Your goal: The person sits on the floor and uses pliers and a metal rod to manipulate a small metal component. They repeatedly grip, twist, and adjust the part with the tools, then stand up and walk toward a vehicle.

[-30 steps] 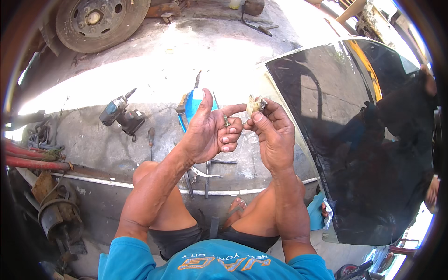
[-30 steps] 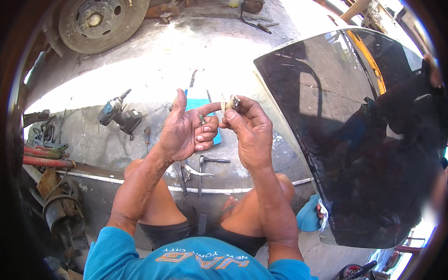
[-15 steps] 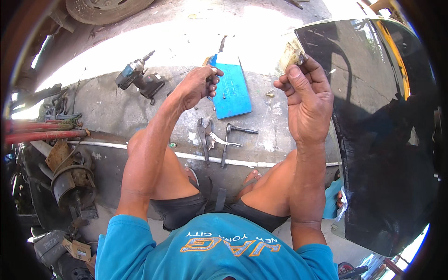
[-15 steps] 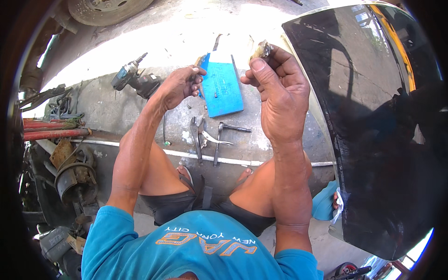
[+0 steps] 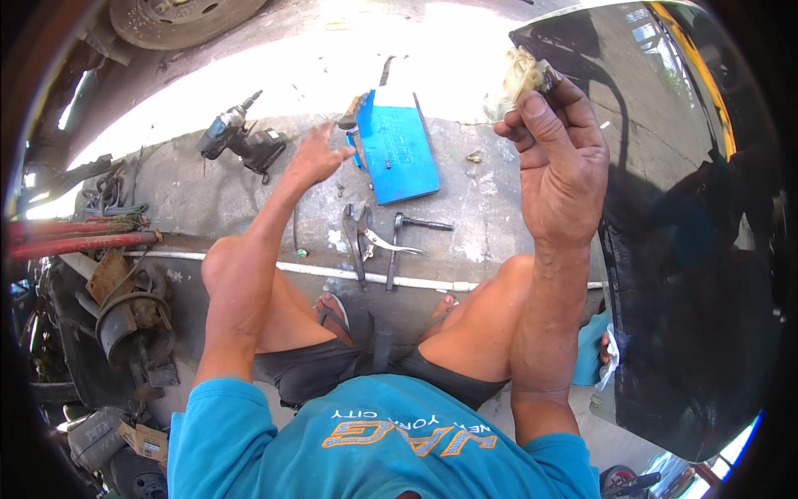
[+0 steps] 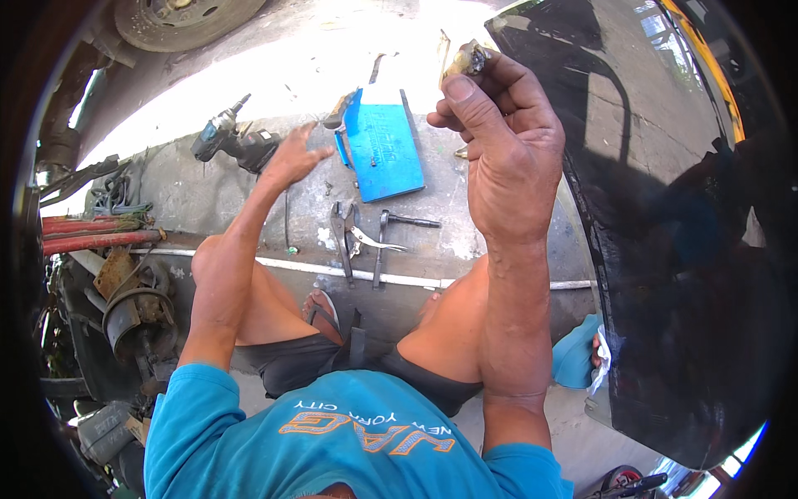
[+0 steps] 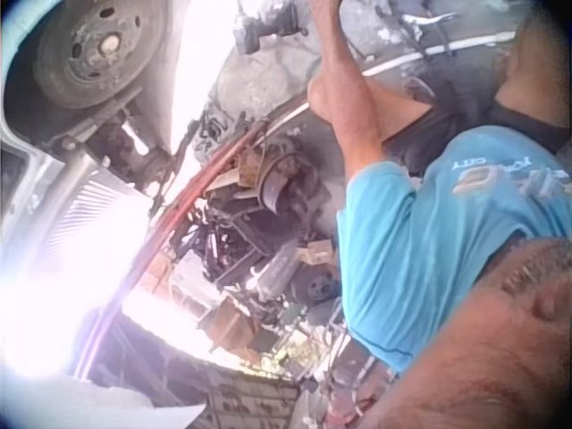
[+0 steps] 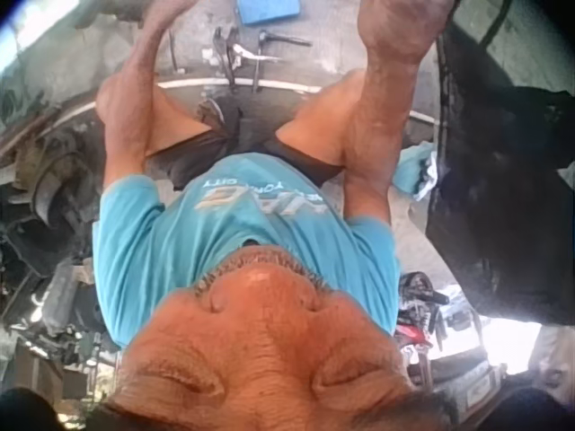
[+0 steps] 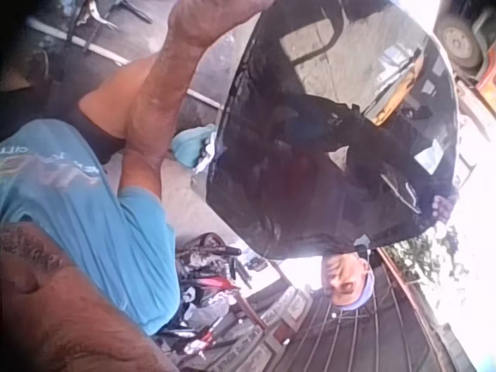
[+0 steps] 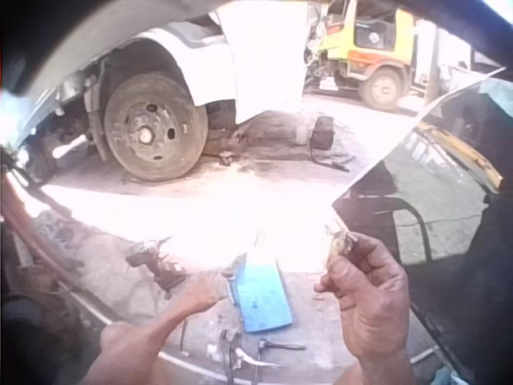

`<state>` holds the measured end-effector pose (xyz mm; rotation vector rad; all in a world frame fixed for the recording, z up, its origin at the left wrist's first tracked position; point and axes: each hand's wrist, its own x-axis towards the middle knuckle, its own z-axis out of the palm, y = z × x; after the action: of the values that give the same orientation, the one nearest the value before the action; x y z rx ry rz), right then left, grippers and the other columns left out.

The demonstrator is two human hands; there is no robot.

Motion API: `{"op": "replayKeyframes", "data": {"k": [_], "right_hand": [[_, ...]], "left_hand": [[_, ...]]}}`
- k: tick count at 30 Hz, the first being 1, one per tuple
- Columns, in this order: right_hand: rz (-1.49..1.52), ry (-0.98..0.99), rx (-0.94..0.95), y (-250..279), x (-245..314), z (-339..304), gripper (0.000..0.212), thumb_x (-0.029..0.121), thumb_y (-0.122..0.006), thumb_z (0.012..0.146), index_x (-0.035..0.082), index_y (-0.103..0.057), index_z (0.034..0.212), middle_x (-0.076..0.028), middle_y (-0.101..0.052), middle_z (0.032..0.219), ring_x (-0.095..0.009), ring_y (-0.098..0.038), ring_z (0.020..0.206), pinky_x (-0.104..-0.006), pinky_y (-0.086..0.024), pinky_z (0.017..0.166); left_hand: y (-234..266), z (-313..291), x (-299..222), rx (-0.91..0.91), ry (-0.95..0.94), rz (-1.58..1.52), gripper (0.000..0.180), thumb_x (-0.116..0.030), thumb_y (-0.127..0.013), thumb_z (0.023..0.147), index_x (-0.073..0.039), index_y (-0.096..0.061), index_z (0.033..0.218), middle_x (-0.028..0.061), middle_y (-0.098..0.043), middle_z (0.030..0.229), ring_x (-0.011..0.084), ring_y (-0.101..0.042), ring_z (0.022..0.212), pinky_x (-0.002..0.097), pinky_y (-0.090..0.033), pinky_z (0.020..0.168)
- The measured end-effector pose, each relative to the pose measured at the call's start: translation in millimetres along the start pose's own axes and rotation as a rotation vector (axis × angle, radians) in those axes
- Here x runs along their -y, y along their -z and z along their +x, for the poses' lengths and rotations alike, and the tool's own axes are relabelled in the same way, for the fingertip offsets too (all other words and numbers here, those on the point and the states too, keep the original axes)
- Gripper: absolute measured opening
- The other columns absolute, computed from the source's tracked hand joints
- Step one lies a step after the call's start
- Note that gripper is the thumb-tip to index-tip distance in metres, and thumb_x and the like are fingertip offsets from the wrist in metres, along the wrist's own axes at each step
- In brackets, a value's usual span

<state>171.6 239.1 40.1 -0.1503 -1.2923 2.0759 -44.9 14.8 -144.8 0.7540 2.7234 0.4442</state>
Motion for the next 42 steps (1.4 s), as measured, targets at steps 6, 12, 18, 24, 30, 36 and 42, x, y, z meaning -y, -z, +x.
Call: {"op": "replayKeyframes", "data": {"k": [6, 12, 18, 24, 30, 36, 42], "right_hand": [[-0.285, -0.062, -0.020, 7, -2, -4, 0.035, 0.007, -0.076, 0.090, -0.007, -0.064, 0.119, -0.011, -0.070, 0.099, -0.012, -0.066, 0.084, -0.0269, -0.058, 0.072], [-0.367, -0.101, -0.014, 2, -9, -2, 0.034, 0.006, -0.075, 0.090, -0.008, -0.063, 0.119, -0.012, -0.070, 0.099, -0.013, -0.067, 0.083, -0.0258, -0.058, 0.073], [-0.481, -0.186, 0.016, -10, -32, -3, 0.031, -0.001, -0.071, 0.091, -0.008, -0.063, 0.120, -0.013, -0.070, 0.100, -0.013, -0.068, 0.085, -0.0255, -0.059, 0.075], [-0.497, -0.202, 0.067, -26, -49, -7, 0.031, -0.001, -0.066, 0.094, -0.008, -0.063, 0.125, -0.012, -0.071, 0.103, -0.014, -0.069, 0.088, -0.0263, -0.059, 0.078], [-0.525, -0.187, 0.027, -38, -43, -6, 0.023, 0.006, -0.064, 0.097, -0.005, -0.068, 0.118, -0.009, -0.073, 0.093, -0.012, -0.069, 0.081, -0.0254, -0.057, 0.074], [-0.552, -0.189, 0.025, -35, -44, -4, 0.020, 0.009, -0.066, 0.097, -0.004, -0.070, 0.112, -0.008, -0.073, 0.088, -0.010, -0.068, 0.079, -0.0243, -0.056, 0.071], [-0.543, -0.195, 0.014, -34, -42, -4, 0.019, 0.010, -0.067, 0.097, -0.004, -0.070, 0.110, -0.007, -0.072, 0.086, -0.009, -0.067, 0.077, -0.0234, -0.055, 0.069]], "left_hand": [[90, -33, -102, -0.198, -0.332, -0.836, 0.063, -0.044, -0.070, 0.094, -0.001, -0.058, 0.138, 0.0224, -0.065, 0.130, 0.0335, -0.063, 0.123, 0.0452, -0.053, 0.102], [93, -48, -144, 0.029, -0.542, -1.209, 0.058, -0.041, -0.072, 0.093, 0.000, -0.063, 0.133, 0.0191, -0.070, 0.120, 0.0284, -0.069, 0.113, 0.0425, -0.056, 0.098], [95, -50, -148, 0.191, -0.488, -1.219, 0.055, -0.036, -0.079, 0.090, 0.002, -0.066, 0.127, 0.0151, -0.072, 0.107, 0.0200, -0.069, 0.096, 0.0353, -0.057, 0.090], [96, -43, -133, 0.195, -0.464, -1.261, 0.045, -0.024, -0.079, 0.090, 0.004, -0.066, 0.123, 0.0119, -0.073, 0.102, 0.0178, -0.069, 0.095, 0.0335, -0.057, 0.087], [95, -42, -121, 0.232, -0.504, -1.381, 0.046, -0.016, -0.080, 0.088, -0.001, -0.064, 0.128, 0.0096, -0.073, 0.105, 0.0168, -0.069, 0.098, 0.0334, -0.058, 0.090], [92, -44, -118, 0.173, -0.537, -1.337, 0.038, -0.011, -0.079, 0.088, -0.002, -0.065, 0.123, 0.0084, -0.073, 0.105, 0.0155, -0.069, 0.098, 0.0320, -0.058, 0.089], [90, -44, -120, 0.196, -0.545, -1.406, 0.039, -0.010, -0.078, 0.089, 0.003, -0.060, 0.122, 0.0105, -0.069, 0.110, 0.0175, -0.070, 0.101, 0.0320, -0.060, 0.089]]}}
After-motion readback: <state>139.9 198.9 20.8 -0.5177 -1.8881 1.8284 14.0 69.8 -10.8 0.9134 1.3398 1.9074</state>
